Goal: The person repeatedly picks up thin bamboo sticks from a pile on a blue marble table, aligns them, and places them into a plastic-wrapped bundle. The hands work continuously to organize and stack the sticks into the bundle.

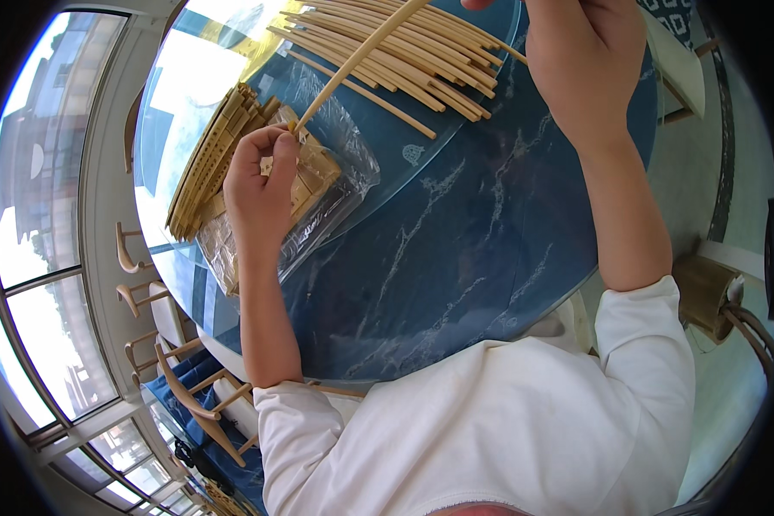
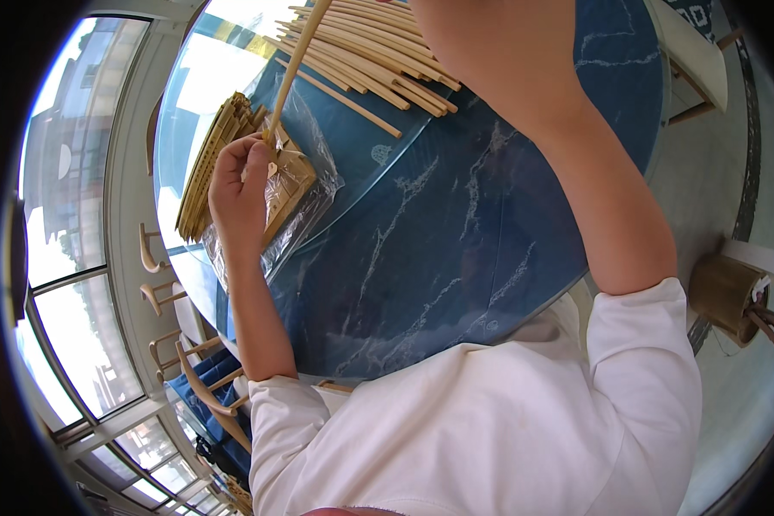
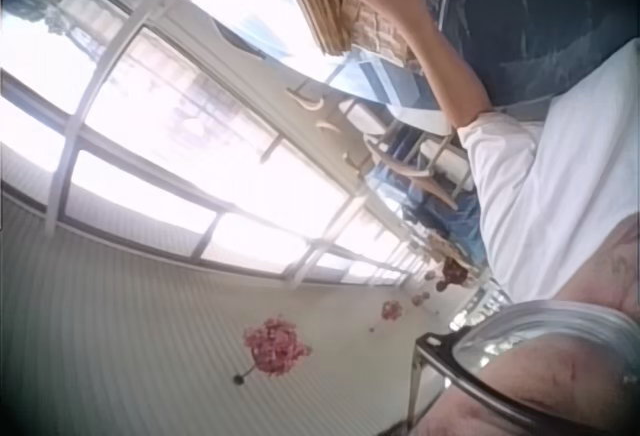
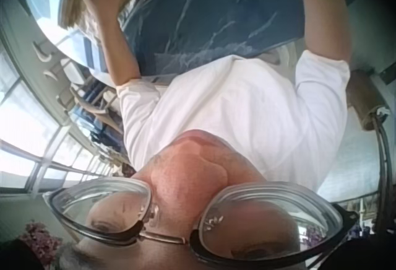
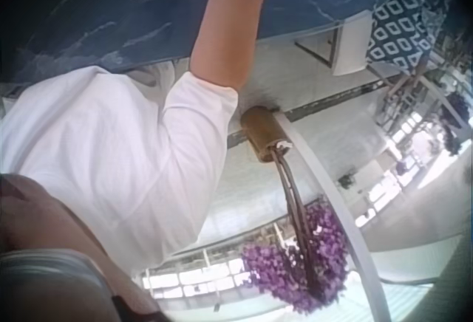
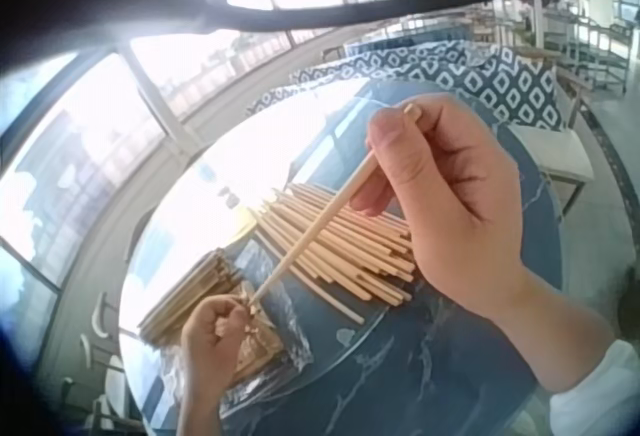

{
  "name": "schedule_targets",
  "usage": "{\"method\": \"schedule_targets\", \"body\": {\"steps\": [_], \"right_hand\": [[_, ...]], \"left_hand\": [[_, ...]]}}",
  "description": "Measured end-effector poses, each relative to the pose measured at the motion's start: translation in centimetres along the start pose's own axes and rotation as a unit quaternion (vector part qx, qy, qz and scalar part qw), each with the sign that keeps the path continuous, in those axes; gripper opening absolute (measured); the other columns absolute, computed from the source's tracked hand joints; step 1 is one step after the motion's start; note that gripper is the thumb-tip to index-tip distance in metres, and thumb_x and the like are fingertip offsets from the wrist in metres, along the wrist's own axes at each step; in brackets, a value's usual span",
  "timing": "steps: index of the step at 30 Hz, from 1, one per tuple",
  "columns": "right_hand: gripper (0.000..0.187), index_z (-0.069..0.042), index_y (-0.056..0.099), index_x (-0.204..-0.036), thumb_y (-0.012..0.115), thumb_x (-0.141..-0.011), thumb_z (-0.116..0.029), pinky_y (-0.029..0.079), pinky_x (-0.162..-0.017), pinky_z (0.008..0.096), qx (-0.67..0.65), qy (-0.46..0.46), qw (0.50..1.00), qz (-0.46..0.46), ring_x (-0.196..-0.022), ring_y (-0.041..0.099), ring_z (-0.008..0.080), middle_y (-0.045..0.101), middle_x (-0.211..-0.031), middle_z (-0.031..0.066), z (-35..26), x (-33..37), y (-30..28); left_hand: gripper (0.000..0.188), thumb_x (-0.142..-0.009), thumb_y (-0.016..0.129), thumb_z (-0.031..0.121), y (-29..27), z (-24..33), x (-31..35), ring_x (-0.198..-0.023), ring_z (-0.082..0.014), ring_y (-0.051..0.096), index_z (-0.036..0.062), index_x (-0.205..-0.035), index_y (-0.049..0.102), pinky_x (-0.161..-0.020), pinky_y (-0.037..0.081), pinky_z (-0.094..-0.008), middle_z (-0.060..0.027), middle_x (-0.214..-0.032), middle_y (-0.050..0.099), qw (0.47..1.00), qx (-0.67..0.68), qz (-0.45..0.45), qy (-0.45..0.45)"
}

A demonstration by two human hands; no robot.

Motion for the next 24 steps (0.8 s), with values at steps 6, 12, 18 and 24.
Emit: {"method": "schedule_targets", "body": {"steps": [6,12,18,24], "right_hand": [[0.022,-0.004,0.064,-0.103,0.061,-0.115,-0.023,0.054,-0.067,0.021,-0.007,0.016,1.0,-0.005,-0.071,0.065,0.0058,0.071,-0.082,0.0029,0.38,-0.43,-0.35],[0.022,-0.004,0.064,-0.103,0.061,-0.114,-0.023,0.054,-0.068,0.0207,-0.005,0.013,1.0,-0.003,-0.072,0.064,0.0049,0.071,-0.083,0.0024,0.41,0.03,0.16],[0.022,-0.003,0.064,-0.103,0.062,-0.114,-0.022,0.054,-0.069,0.0208,-0.011,0.025,1.0,-0.006,-0.073,0.064,0.0044,0.072,-0.082,0.0026,0.31,0.37,0.54],[0.021,-0.003,0.063,-0.102,0.062,-0.114,-0.02,0.055,-0.069,0.0209,-0.002,0.027,1.0,-0.002,-0.074,0.065,0.0049,0.072,-0.083,0.0035,0.39,0.2,0.3]], "left_hand": [[0.022,-0.11,0.069,0.021,-0.27,-0.82,-0.15,-0.085,-0.0046,0.059,0.0006,-0.118,0.071,-0.076,0.05,-0.0219,0.0001,-0.096,0.071,0.998,0.053,0.001,-0.029],[0.021,-0.109,0.07,0.02,-0.17,-0.83,-0.13,-0.088,-0.0058,0.063,0.0007,-0.117,0.072,-0.081,0.052,-0.0226,-0.0013,-0.098,0.072,0.999,0.024,-0.001,-0.022],[0.021,-0.108,0.07,0.02,-0.04,-0.39,0.01,-0.089,-0.0064,0.064,0.0008,-0.118,0.073,-0.082,0.053,-0.023,-0.002,-0.099,0.073,1.0,-0.016,0.014,-0.011],[0.022,-0.109,0.07,0.02,-0.11,-0.34,-0.06,-0.083,-0.0051,0.061,0.0004,-0.118,0.073,-0.075,0.051,-0.0221,-0.0014,-0.097,0.072,0.999,0.03,0.02,-0.027]]}}
Point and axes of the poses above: each hand's wrist, its own x-axis away from the middle knuckle, its own y-axis out of the palm, z = x × y, the point moved 7 cm from there along -x, towards the middle knuckle
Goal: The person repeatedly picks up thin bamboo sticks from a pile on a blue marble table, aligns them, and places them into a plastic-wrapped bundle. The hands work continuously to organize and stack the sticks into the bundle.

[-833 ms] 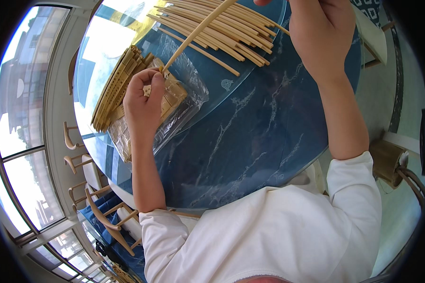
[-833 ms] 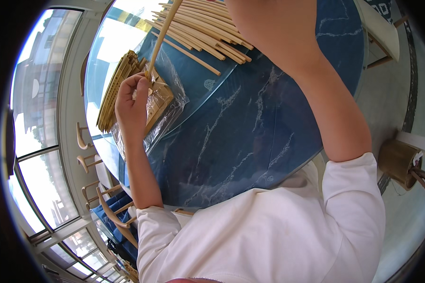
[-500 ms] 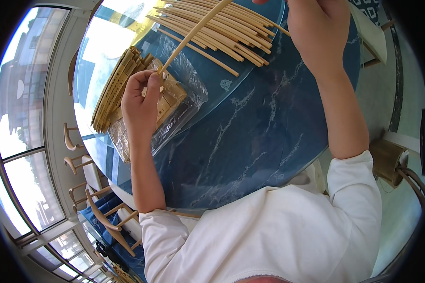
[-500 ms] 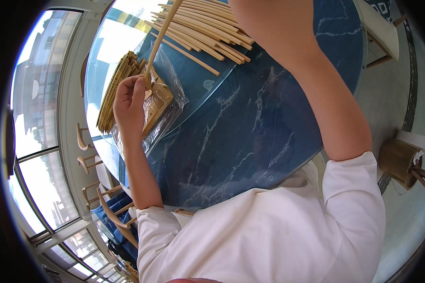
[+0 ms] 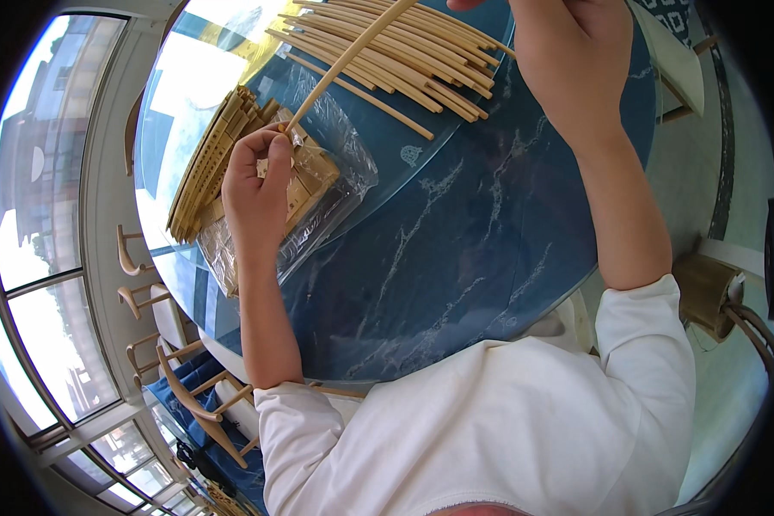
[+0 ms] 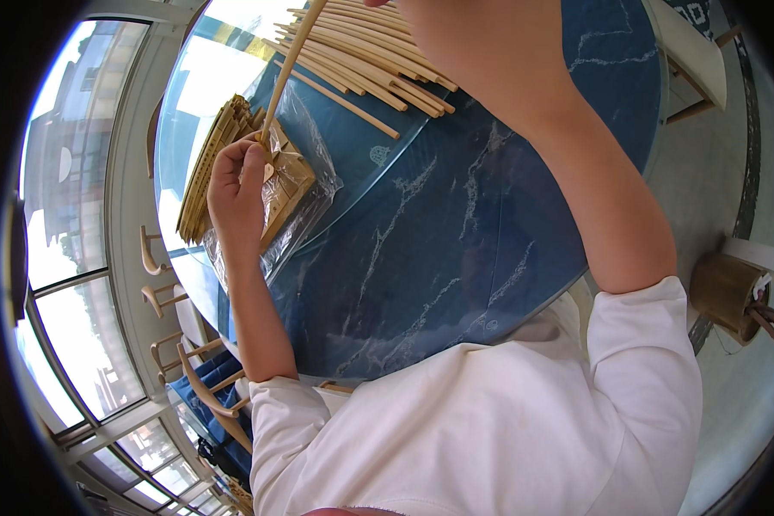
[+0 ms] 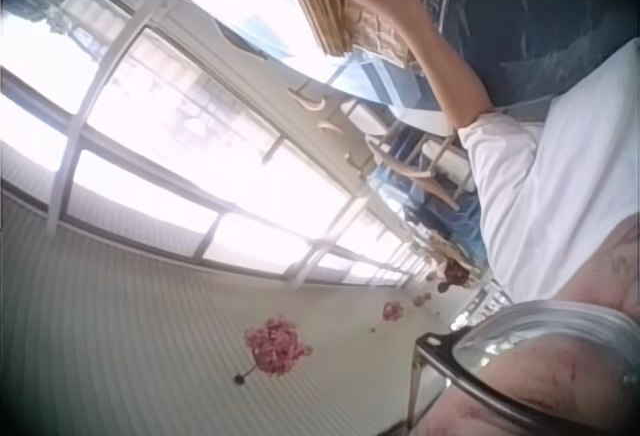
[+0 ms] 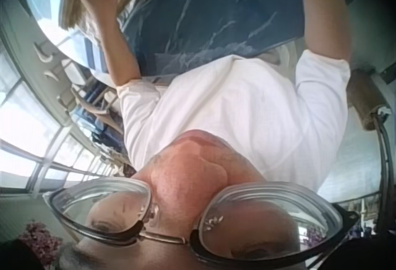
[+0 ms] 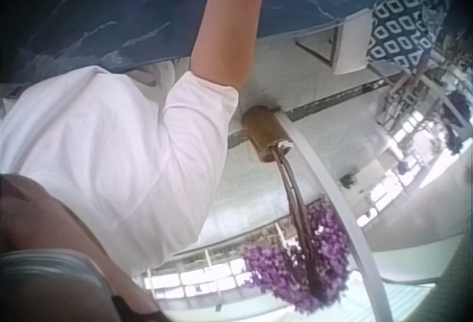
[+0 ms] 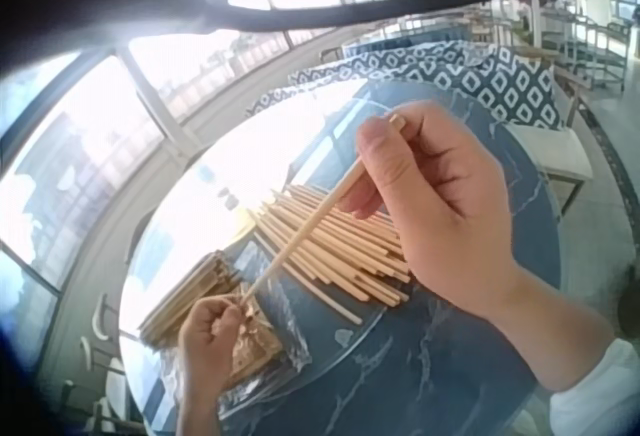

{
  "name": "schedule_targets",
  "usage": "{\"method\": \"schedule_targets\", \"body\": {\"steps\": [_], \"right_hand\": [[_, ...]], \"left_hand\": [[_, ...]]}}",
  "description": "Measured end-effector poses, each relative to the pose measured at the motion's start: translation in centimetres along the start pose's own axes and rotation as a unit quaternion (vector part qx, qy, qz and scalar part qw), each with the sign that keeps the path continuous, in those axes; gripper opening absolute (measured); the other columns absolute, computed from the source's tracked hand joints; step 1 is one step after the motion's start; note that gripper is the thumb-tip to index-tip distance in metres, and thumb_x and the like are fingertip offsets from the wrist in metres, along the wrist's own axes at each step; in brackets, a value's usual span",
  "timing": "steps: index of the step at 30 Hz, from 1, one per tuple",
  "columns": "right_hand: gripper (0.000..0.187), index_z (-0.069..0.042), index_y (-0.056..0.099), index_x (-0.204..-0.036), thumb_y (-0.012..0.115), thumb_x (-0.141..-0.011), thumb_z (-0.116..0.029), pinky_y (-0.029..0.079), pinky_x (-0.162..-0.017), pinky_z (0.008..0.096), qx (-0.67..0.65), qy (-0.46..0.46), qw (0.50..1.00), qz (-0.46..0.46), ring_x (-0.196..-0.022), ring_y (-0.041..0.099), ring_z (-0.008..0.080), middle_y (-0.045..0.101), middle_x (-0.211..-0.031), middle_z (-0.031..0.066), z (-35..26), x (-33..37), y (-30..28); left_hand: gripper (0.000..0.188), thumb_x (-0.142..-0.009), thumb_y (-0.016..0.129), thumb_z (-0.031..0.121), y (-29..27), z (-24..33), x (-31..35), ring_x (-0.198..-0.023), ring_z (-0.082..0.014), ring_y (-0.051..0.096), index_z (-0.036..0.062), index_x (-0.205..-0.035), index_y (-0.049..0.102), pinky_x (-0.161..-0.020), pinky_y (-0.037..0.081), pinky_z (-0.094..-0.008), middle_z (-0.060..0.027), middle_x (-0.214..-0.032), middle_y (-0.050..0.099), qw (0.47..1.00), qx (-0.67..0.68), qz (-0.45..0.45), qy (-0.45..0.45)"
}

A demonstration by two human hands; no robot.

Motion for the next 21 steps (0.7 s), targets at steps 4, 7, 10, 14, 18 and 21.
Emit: {"method": "schedule_targets", "body": {"steps": [4,7,10,14,18,21], "right_hand": [[0.02,-0.003,0.063,-0.102,0.062,-0.114,-0.02,0.055,-0.069,0.021,-0.013,0.026,1.0,0.003,-0.073,0.066,0.0054,0.073,-0.083,0.0044,0.2,0.3,0.4],[0.021,-0.003,0.063,-0.102,0.062,-0.114,-0.021,0.055,-0.068,0.0212,0.001,0.01,1.0,-0.008,-0.073,0.066,0.0056,0.073,-0.083,0.0047,0.4,0.1,0.0],[0.022,-0.003,0.063,-0.102,0.062,-0.114,-0.022,0.055,-0.068,0.0213,-0.025,0.017,1.0,-0.006,-0.073,0.066,0.0057,0.074,-0.083,0.0047,0.8,0.2,-0.1],[0.023,-0.003,0.063,-0.102,0.062,-0.114,-0.023,0.055,-0.068,0.0214,0.015,0.042,0.999,0.003,-0.073,0.066,0.0057,0.073,-0.083,0.0045,0.3,0.2,0.0],[0.024,-0.003,0.063,-0.101,0.063,-0.114,-0.023,0.054,-0.067,0.0214,0.033,0.05,0.998,-0.008,-0.073,0.066,0.0056,0.073,-0.082,0.0037,0.3,0.2,0.2],[0.024,-0.003,0.064,-0.101,0.064,-0.113,-0.023,0.053,-0.067,0.0209,0.045,0.034,0.998,-0.018,-0.073,0.066,0.0051,0.072,-0.082,0.0029,0.3,0.2,0.1]], "left_hand": [[0.022,-0.109,0.07,0.021,-0.1,-0.1,0.1,-0.08,-0.0054,0.061,0.0003,-0.117,0.072,-0.073,0.051,-0.023,-0.0016,-0.096,0.072,1.0,-0.029,-0.007,0.004],[0.022,-0.109,0.07,0.022,-0.4,0.0,0.0,-0.079,-0.0058,0.062,0.0005,-0.116,0.071,-0.072,0.052,-0.0242,-0.0024,-0.094,0.073,0.996,-0.082,0.012,0.029],[0.023,-0.109,0.069,0.023,-0.3,0.1,0.0,-0.077,-0.0062,0.064,0.0009,-0.115,0.071,-0.07,0.053,-0.0249,-0.0038,-0.093,0.073,0.995,-0.091,0.01,0.047],[0.019,-0.108,0.07,0.021,-0.1,0.1,0.0,-0.087,-0.0113,0.068,0.0024,-0.114,0.072,-0.081,0.055,-0.0297,-0.005,-0.099,0.078,0.992,-0.115,0.008,0.058],[0.014,-0.106,0.072,0.017,0.1,1.1,0.4,-0.098,-0.0188,0.069,0.0042,-0.113,0.073,-0.099,0.051,-0.037,-0.0043,-0.108,0.081,0.975,-0.191,0.015,0.114],[0.011,-0.103,0.073,0.013,0.6,1.8,0.6,-0.099,-0.022,0.07,0.0049,-0.11,0.072,-0.106,0.048,-0.0389,-0.0041,-0.111,0.081,0.951,-0.242,0.008,0.193]]}}
Point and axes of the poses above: each hand's wrist, its own x-axis away from the middle knuckle, its own y-axis out of the palm, z = x × y, the point moved 7 cm from there along -x, towards the middle knuckle
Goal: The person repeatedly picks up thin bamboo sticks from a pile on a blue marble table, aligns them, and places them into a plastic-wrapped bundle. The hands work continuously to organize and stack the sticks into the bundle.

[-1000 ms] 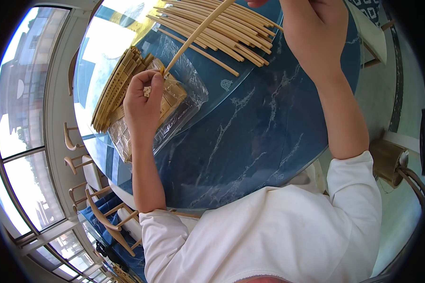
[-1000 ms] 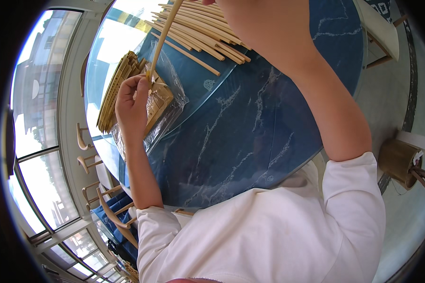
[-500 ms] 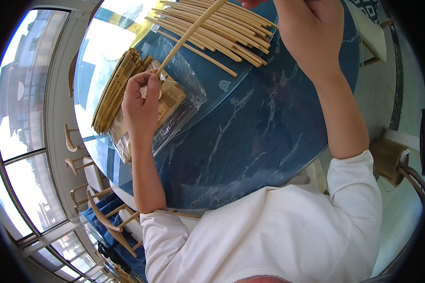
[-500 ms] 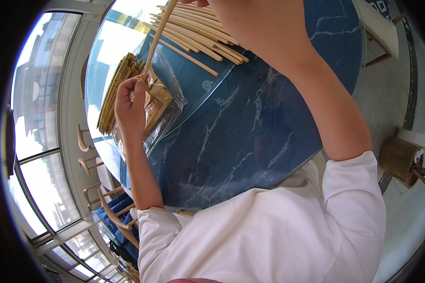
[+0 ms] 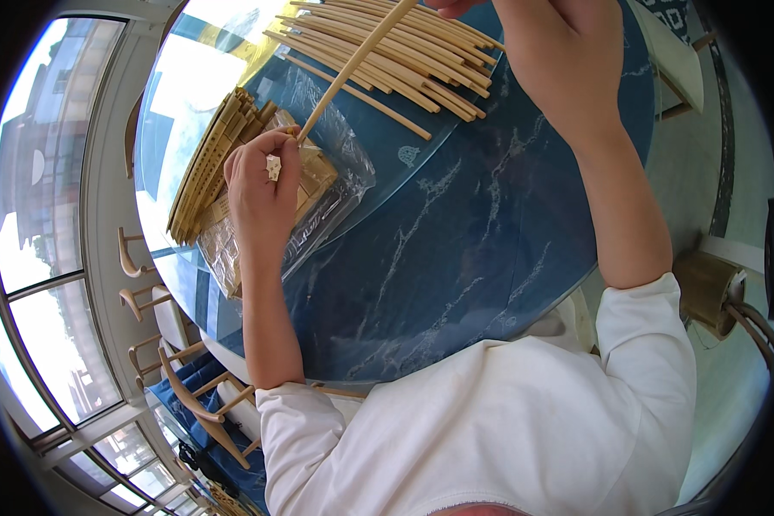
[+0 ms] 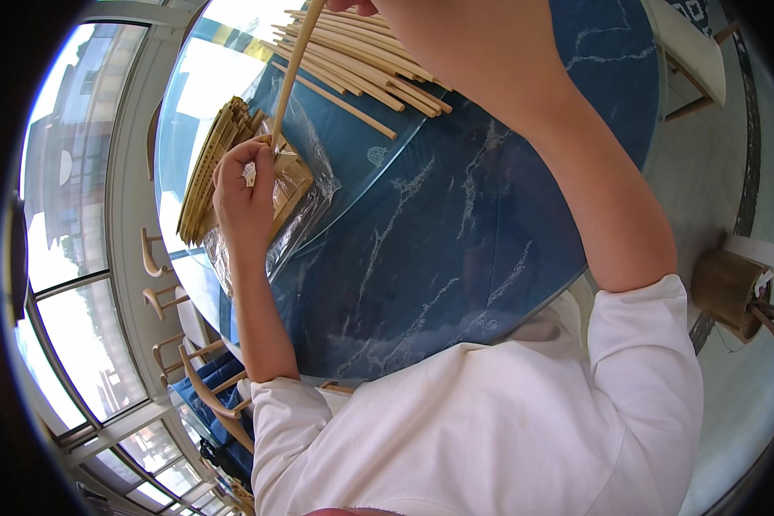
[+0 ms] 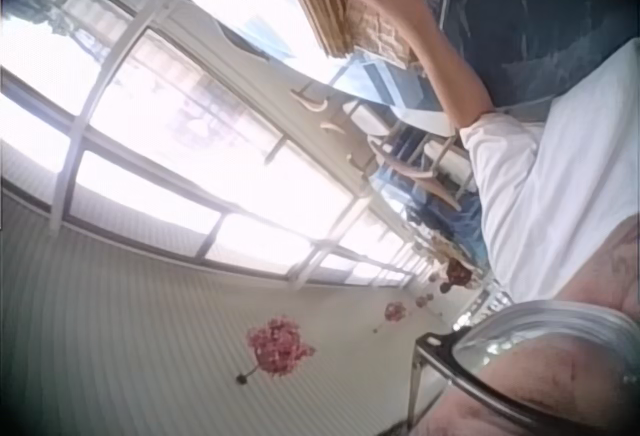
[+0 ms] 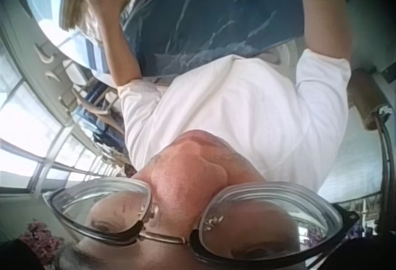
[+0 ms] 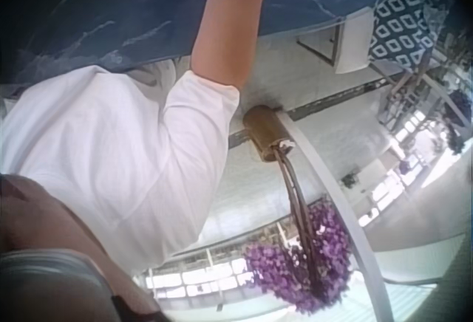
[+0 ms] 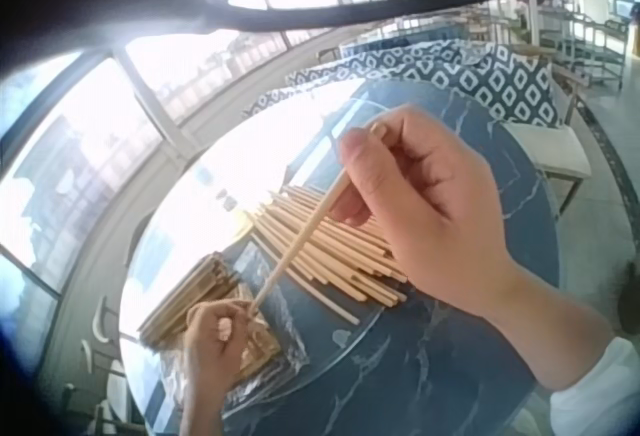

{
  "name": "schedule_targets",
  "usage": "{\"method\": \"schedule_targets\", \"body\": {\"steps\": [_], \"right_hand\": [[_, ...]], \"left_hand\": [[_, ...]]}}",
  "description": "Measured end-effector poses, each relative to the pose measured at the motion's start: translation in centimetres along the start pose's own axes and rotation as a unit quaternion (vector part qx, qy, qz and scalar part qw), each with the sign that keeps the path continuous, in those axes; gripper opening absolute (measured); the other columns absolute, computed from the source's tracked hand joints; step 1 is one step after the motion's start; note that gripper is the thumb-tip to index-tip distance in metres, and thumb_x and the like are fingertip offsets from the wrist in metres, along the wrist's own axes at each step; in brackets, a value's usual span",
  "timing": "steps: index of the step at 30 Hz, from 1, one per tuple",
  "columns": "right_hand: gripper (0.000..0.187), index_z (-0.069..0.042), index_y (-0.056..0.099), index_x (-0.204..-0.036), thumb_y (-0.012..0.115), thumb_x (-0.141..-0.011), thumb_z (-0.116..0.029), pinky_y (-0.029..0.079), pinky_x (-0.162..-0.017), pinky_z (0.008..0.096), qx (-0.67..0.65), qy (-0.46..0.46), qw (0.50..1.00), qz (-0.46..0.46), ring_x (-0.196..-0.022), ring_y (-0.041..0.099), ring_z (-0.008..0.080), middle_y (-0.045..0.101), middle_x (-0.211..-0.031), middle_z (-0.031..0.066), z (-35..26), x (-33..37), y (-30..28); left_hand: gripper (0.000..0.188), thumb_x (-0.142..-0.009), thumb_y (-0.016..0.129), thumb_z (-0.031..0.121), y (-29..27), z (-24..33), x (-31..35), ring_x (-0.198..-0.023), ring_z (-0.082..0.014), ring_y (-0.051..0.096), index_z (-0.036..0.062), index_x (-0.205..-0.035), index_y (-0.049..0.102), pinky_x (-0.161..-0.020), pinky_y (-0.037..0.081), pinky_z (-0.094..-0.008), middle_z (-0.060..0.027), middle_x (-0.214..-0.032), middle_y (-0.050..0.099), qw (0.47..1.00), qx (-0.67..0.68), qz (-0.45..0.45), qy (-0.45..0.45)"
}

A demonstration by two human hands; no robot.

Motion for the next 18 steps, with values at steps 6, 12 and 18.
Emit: {"method": "schedule_targets", "body": {"steps": [6,12,18], "right_hand": [[0.023,-0.003,0.065,-0.102,0.065,-0.113,-0.023,0.053,-0.068,0.0191,-0.041,0.027,0.998,-0.027,-0.076,0.067,0.0034,0.072,-0.083,0.0011,0.5,0.4,0.8],[0.025,0.0,0.068,-0.101,0.066,-0.111,-0.023,0.051,-0.067,0.0205,0.055,0.186,0.974,-0.116,-0.075,0.066,0.0036,0.075,-0.086,0.0019,1.4,0.4,1.1],[0.029,0.001,0.071,-0.104,0.068,-0.11,-0.027,0.05,-0.07,0.0246,0.164,0.212,0.943,-0.196,-0.078,0.065,0.0053,0.075,-0.087,0.0024,3.3,1.0,1.6]], "left_hand": [[0.01,-0.101,0.075,0.01,-0.1,1.5,-0.2,-0.1,-0.0229,0.072,0.0062,-0.108,0.069,-0.105,0.047,-0.0389,-0.0032,-0.113,0.081,0.991,-0.048,0.019,0.127],[0.013,-0.1,0.076,0.012,-0.1,1.8,-0.1,-0.105,-0.023,0.07,0.0095,-0.11,0.068,-0.103,0.048,-0.0403,-0.003,-0.118,0.079,0.977,-0.123,0.06,0.164],[0.019,-0.097,0.08,0.013,0.2,3.0,0.6,-0.102,-0.0243,0.069,0.0119,-0.11,0.067,-0.098,0.049,-0.041,-0.0013,-0.113,0.073,0.967,-0.17,0.099,0.163]]}}
Point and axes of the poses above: each hand's wrist, its own x-axis away from the middle knuckle, its own y-axis out of the palm, z = x × y, the point moved 7 cm from there along -x, towards the middle knuckle
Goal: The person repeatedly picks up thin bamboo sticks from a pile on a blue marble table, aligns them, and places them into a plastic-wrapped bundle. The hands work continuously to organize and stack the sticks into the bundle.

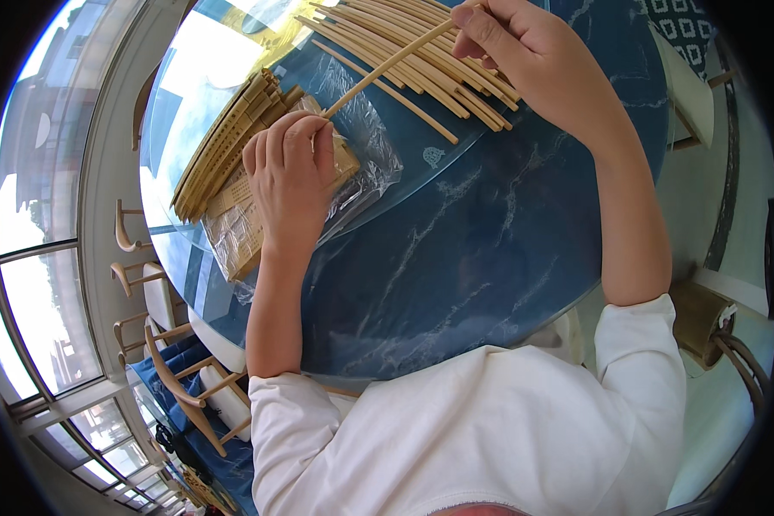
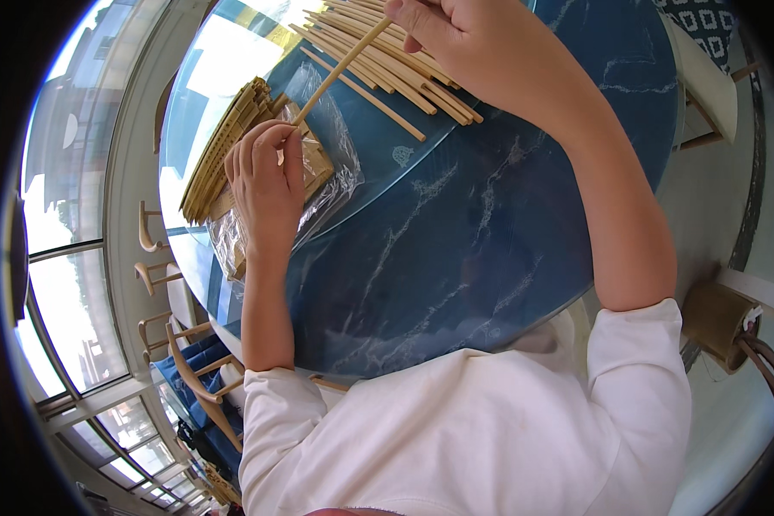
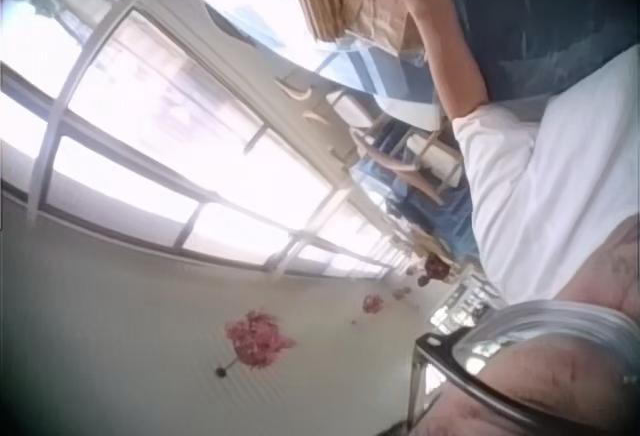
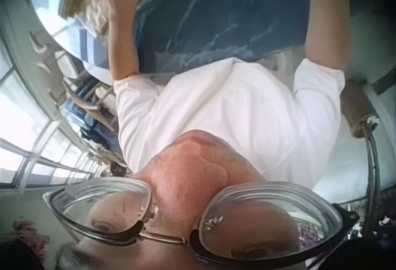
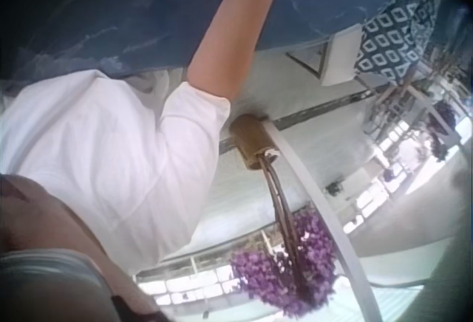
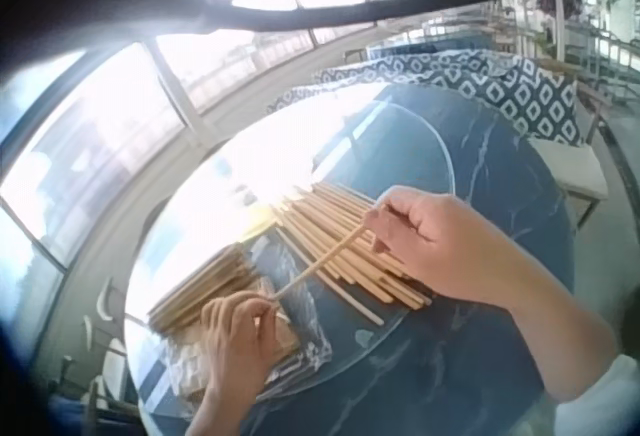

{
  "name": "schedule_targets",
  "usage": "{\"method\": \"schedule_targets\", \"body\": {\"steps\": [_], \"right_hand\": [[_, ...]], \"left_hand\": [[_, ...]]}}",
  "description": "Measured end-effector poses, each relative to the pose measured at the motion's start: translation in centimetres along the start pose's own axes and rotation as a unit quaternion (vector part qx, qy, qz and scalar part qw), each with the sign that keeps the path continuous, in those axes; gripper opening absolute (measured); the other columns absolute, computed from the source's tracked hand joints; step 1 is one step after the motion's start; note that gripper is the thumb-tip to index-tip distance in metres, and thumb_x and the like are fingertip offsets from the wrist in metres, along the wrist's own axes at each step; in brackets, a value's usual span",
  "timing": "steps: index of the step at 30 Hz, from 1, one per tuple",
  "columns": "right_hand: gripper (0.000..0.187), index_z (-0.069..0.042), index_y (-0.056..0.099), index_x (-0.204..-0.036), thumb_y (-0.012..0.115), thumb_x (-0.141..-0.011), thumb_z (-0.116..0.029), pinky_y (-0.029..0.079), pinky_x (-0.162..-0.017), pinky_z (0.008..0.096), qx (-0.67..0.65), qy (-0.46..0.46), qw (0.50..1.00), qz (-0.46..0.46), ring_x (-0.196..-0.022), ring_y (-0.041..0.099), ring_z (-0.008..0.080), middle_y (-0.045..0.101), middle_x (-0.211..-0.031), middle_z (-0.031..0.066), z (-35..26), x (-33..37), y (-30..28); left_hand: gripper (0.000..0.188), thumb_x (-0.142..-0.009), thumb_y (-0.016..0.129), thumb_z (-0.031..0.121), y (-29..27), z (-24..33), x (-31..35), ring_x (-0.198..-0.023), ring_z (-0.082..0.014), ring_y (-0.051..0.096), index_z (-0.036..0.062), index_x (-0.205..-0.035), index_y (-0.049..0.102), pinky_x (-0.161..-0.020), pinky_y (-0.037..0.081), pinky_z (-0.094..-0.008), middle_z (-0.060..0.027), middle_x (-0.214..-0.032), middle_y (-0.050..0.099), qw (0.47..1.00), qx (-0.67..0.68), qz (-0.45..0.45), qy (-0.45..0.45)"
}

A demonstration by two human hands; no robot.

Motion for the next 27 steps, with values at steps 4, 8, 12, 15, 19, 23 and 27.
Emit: {"method": "schedule_targets", "body": {"steps": [4,8,12,15,19,23,27], "right_hand": [[0.037,-0.002,0.07,-0.119,0.056,-0.115,-0.036,0.054,-0.087,0.0332,0.127,0.004,0.991,0.031,-0.092,0.069,0.0196,0.074,-0.097,0.01,1.4,1.1,1.3],[0.047,-0.005,0.068,-0.13,0.046,-0.117,-0.045,0.054,-0.101,0.0372,0.285,0.019,0.958,0.017,-0.109,0.071,0.0279,0.073,-0.118,0.0158,2.6,0.8,2.2],[0.05,0.0,0.064,-0.112,0.043,-0.117,-0.045,0.055,-0.096,0.0463,0.243,0.025,0.97,0.021,-0.106,0.068,0.0355,0.068,-0.114,0.0205,2.7,0.6,2.7],[0.049,0.0,0.065,-0.115,0.045,-0.117,-0.045,0.05,-0.109,0.0438,0.241,0.06,0.969,0.001,-0.125,0.065,0.0362,0.066,-0.135,0.0248,2.9,0.9,2.7],[0.045,-0.004,0.067,-0.133,0.047,-0.116,-0.04,0.037,-0.124,0.0384,0.173,0.137,0.975,-0.036,-0.149,0.052,0.0329,0.052,-0.161,0.0239,5.6,0.3,1.2],[0.051,-0.003,0.059,-0.154,0.05,-0.115,-0.035,0.033,-0.127,0.0348,-0.006,0.148,0.987,-0.061,-0.148,0.052,0.0267,0.057,-0.157,0.0149,7.0,-0.9,0.6],[0.058,0.002,0.051,-0.16,0.053,-0.114,-0.032,0.033,-0.126,0.0318,-0.212,0.132,0.968,-0.04,-0.14,0.056,0.0189,0.064,-0.128,0.0054,6.2,-1.1,0.9]], "left_hand": [[0.019,-0.096,0.08,0.014,0.7,0.7,0.3,-0.103,-0.0242,0.067,0.0128,-0.11,0.066,-0.098,0.048,-0.041,-0.0012,-0.11,0.068,1.0,-0.013,0.009,-0.021],[0.018,-0.098,0.079,0.015,0.8,1.1,0.9,-0.116,-0.0283,0.064,0.0107,-0.109,0.066,-0.104,0.048,-0.0453,-0.0049,-0.124,0.067,0.999,-0.018,-0.003,-0.045],[0.021,-0.097,0.079,0.014,1.1,0.8,1.2,-0.119,-0.0285,0.062,0.0105,-0.111,0.065,-0.106,0.047,-0.0452,-0.0055,-0.128,0.064,0.999,-0.015,0.022,-0.04],[0.023,-0.096,0.08,0.014,0.8,0.6,1.2,-0.117,-0.0279,0.063,0.0109,-0.113,0.064,-0.105,0.047,-0.0448,-0.0048,-0.127,0.064,0.999,-0.014,0.034,-0.037],[0.017,-0.099,0.074,0.016,0.2,1.0,0.8,-0.112,-0.0261,0.062,0.0081,-0.108,0.062,-0.1,0.047,-0.0441,-0.0057,-0.118,0.06,0.998,-0.01,0.058,-0.016],[0.024,-0.097,0.079,0.015,-0.3,0.6,0.8,-0.11,-0.0268,0.065,0.0111,-0.113,0.062,-0.098,0.051,-0.0421,-0.0043,-0.118,0.061,0.998,0.007,0.053,-0.045],[0.024,-0.098,0.079,0.015,-0.1,-0.1,0.7,-0.104,-0.0264,0.066,0.0107,-0.114,0.062,-0.091,0.054,-0.0395,-0.0048,-0.117,0.06,0.995,0.03,0.087,-0.04]]}}
Point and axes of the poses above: each hand's wrist, its own x-axis away from the middle knuckle, its own y-axis out of the palm, z = x × y, the point moved 7 cm from there along -x, towards the middle knuckle
